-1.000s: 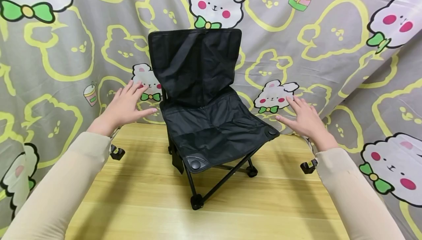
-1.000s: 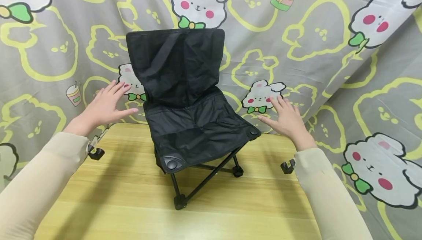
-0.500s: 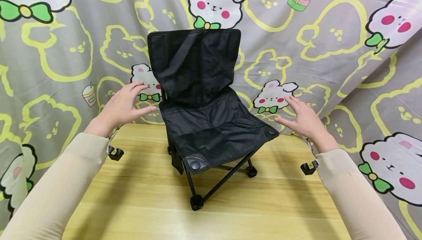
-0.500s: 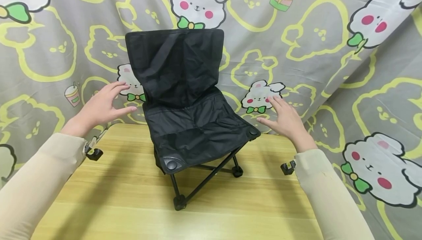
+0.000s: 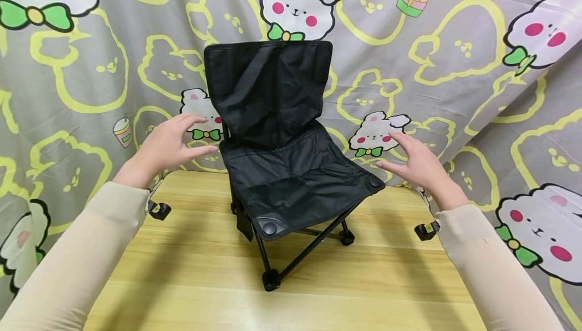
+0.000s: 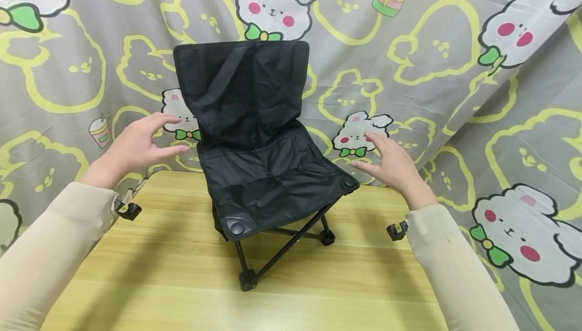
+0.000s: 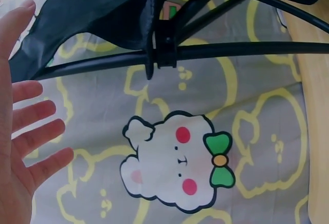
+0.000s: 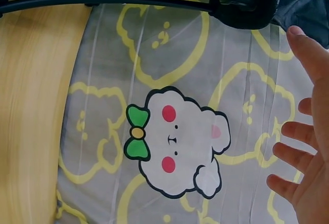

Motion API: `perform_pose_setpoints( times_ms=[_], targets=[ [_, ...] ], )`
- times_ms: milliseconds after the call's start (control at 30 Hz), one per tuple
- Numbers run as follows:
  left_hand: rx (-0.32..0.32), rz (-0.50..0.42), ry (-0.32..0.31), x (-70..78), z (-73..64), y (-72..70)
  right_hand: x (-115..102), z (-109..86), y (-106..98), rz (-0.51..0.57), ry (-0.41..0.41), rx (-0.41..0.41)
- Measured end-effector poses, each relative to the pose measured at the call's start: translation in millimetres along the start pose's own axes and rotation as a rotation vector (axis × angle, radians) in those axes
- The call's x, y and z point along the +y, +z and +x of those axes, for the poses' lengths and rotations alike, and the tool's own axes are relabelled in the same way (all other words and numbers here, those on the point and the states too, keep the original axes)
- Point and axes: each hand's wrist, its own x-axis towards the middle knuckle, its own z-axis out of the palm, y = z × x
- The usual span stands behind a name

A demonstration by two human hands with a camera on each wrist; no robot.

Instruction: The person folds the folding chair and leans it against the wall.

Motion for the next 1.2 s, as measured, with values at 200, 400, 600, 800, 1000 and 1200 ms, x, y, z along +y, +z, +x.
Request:
perform_pose_setpoints(
  times_ms=[200, 400, 600, 800, 1000, 1200],
  targets=[
    [0.009, -0.016, 0.03, 8.6, 0.0, -3.2, -4.8, -0.6, -1.1, 0.005, -0.028, 0.018],
    [0.048, -0.02, 0.112, 18.1, 0.6, -3.8, -10.6, -1.6, -2.0, 0.031, -0.066, 0.021],
    [0.083, -0.03, 0.217, 24.8, 2.4, -0.5, -13.1, -2.6, -2.2, 0.054, -0.085, 0.014],
    [0.081, -0.032, 0.26, 31.5, 2.9, 2.2, -14.5, -5.0, -2.1, 0.059, -0.102, 0.002],
    [0.056, -0.034, 0.294, 41.4, 2.5, 3.9, -16.0, -7.5, -1.2, 0.063, -0.128, 0.005],
    [0.059, -0.034, 0.349, 47.9, 1.5, 6.6, -18.8, -9.5, -1.7, 0.065, -0.163, -0.007]
  ],
)
